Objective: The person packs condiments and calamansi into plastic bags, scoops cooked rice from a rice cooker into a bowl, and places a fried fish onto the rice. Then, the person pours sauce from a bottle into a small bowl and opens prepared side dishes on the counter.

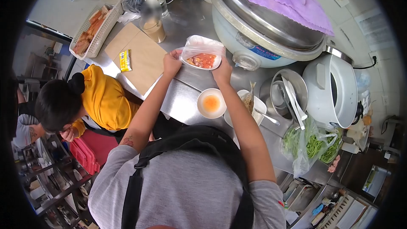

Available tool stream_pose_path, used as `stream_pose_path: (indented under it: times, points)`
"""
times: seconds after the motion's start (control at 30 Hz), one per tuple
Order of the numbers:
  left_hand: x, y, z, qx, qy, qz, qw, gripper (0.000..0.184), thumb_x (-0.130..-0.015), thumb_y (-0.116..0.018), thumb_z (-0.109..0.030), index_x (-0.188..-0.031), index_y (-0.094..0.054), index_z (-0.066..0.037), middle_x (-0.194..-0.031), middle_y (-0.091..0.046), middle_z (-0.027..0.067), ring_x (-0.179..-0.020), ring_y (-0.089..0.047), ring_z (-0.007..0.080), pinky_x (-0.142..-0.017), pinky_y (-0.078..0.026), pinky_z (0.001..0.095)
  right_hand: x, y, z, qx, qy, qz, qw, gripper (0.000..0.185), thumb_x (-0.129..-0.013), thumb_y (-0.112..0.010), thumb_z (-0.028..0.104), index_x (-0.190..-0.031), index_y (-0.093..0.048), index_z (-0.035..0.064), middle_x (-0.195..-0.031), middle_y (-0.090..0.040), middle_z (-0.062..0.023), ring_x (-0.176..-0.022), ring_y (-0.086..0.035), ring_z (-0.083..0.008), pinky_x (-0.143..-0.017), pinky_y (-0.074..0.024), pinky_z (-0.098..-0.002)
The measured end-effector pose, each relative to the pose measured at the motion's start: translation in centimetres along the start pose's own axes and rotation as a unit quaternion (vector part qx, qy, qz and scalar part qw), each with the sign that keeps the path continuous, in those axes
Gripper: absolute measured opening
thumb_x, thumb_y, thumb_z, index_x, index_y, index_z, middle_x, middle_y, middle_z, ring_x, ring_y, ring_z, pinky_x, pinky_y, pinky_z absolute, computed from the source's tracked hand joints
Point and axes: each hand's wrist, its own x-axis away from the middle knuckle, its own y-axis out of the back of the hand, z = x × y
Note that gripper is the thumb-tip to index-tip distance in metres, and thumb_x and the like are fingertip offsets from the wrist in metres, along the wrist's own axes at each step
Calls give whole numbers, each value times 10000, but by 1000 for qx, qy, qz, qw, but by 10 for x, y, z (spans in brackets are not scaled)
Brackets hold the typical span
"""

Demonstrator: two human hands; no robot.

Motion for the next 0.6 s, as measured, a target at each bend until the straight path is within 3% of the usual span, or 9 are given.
stream_pose_path:
  times: [0.03,0.13,0.23,0.3,0.37,0.4,0.43,0.53,0.6]
  points:
    - [4,1,-8,-29,-6,-5,1000,207,-670,-772,-91,-865,-726,-40,-721,-704,83,-641,-645,147,-624,-505,284,0,-1,-1,-4,2,-9,1000,505,-676,-825,149,-1146,-650,89,-966,-720,-105,-920,-691,-242,-843,-512,-329]
    - [10,0,-24,-153,-40,0,987,179,-715,-739,-140,-863,-705,-46,-759,-689,147,-674,-660,237,-640,-509,349,-5,8,-3,0,17,23,1000,609,-693,-800,190,-1254,-586,91,-1016,-697,-135,-960,-666,-298,-838,-514,-375]
    - [3,1,-26,-305,-131,36,943,222,-760,-693,-165,-947,-681,-44,-876,-679,205,-812,-669,315,-719,-510,396,-15,5,-25,-53,26,88,994,606,-723,-778,143,-1289,-567,99,-994,-712,-101,-928,-680,-237,-805,-522,-345]
    - [-4,8,-26,-226,-154,98,957,378,-777,-685,-255,-1086,-632,-43,-933,-671,225,-938,-657,355,-800,-505,446,-21,14,-34,-192,-77,176,963,531,-756,-739,93,-1265,-590,96,-987,-714,-77,-903,-671,-181,-779,-523,-313]
    - [-27,23,7,-129,-114,236,956,328,-824,-646,-153,-1130,-602,-42,-1000,-677,96,-938,-641,192,-824,-497,329,-23,20,-36,-315,-171,180,916,465,-784,-695,46,-1240,-612,91,-975,-713,-57,-878,-660,-136,-754,-522,-285]
    - [-25,32,0,34,-56,296,953,242,-820,-623,-92,-1058,-618,-53,-866,-640,28,-784,-600,147,-756,-472,257,-22,18,-32,-368,-214,151,892,437,-796,-670,24,-1226,-621,88,-965,-711,-50,-866,-654,-118,-741,-521,-274]
    - [-33,45,1,44,48,352,934,277,-860,-584,-87,-1133,-600,-37,-870,-607,-16,-802,-583,104,-774,-463,233,-20,16,-28,-421,-254,125,862,413,-809,-645,2,-1213,-631,85,-956,-709,-43,-854,-648,-101,-728,-519,-263]
    - [-20,52,-36,256,243,294,888,363,-894,-557,-116,-1235,-544,7,-871,-595,-19,-825,-561,74,-794,-462,234,-9,22,-9,-244,-215,77,942,358,-829,-589,-28,-1166,-651,76,-933,-702,-45,-858,-647,-93,-727,-517,-251]
    - [-18,47,-34,196,196,276,920,496,-867,-658,-171,-1286,-495,38,-883,-606,-7,-773,-559,60,-719,-471,208,-4,23,-7,-115,-131,38,984,298,-827,-632,58,-1123,-659,65,-906,-709,-106,-819,-678,-210,-735,-533,-315]
